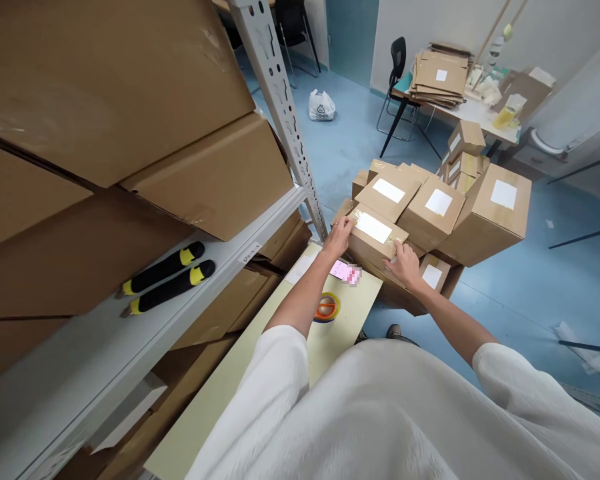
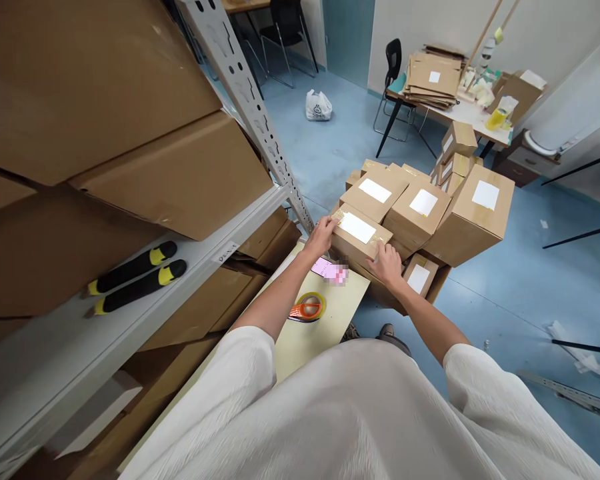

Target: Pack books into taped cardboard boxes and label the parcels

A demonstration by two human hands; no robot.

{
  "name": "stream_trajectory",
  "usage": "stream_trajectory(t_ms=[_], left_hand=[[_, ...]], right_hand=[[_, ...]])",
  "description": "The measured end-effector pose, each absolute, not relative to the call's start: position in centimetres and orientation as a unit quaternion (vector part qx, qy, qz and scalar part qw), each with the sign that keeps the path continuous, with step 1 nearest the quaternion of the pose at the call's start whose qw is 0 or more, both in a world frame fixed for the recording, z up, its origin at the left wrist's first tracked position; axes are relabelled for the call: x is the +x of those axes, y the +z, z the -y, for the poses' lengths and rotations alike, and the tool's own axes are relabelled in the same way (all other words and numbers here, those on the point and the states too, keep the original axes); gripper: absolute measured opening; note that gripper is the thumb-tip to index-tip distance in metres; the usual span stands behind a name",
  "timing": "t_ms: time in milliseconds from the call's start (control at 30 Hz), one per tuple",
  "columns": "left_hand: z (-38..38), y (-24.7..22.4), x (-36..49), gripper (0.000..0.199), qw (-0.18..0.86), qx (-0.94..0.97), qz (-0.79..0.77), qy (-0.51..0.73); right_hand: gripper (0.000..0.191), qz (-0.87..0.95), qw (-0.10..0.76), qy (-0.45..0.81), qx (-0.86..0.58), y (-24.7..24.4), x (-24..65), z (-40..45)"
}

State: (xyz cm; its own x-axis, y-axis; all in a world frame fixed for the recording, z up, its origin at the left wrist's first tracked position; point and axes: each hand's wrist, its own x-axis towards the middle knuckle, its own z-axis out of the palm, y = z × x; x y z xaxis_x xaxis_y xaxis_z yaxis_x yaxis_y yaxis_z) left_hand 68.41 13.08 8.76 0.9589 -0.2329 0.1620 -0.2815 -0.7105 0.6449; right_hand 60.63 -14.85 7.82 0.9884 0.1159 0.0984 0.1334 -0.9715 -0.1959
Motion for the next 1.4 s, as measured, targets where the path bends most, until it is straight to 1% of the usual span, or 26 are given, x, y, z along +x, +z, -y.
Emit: stream_trajectory(t_ms=[167, 300, 400, 533, 700, 933, 1200, 1300, 1400], left_hand=[[-13.9, 8.7, 68.0, 0.053, 0.350, 0.933, 0.080, 0.036], [-14.0, 8.0, 67.5, 0.062, 0.362, 0.932, 0.023, -0.002], [-13.5, 7.2, 67.2, 0.068, 0.399, 0.916, 0.035, 0.000], [-12.9, 6.7, 67.2, 0.072, 0.411, 0.910, 0.048, 0.017], [-13.0, 6.5, 67.9, 0.071, 0.420, 0.906, 0.052, 0.011], [-14.3, 6.4, 69.2, 0.069, 0.431, 0.900, 0.056, 0.001], [-15.4, 6.8, 69.4, 0.072, 0.470, 0.881, 0.056, -0.002], [-15.2, 7.3, 69.0, 0.077, 0.488, 0.872, -0.002, -0.045], [-15.0, 7.5, 68.9, 0.073, 0.479, 0.866, -0.093, -0.105]], right_hand=[[0.060, 0.074, 0.094, -0.048, -0.992, 8.1, 60.6, 14.0], [0.057, 0.075, 0.110, -0.052, -0.990, 7.9, 60.5, 13.9], [0.055, 0.081, 0.121, -0.065, -0.987, 7.5, 60.4, 14.5], [0.051, 0.096, 0.141, -0.062, -0.983, 7.2, 60.5, 15.4], [0.052, 0.103, 0.156, -0.041, -0.982, 6.9, 60.8, 15.7], [0.052, 0.117, 0.169, -0.056, -0.977, 6.5, 61.4, 14.8], [0.051, 0.143, 0.152, -0.061, -0.976, 6.5, 61.7, 14.1], [0.049, 0.139, 0.128, -0.067, -0.980, 6.9, 61.5, 14.0], [0.049, 0.126, 0.084, -0.057, -0.987, 7.8, 61.3, 13.8]])
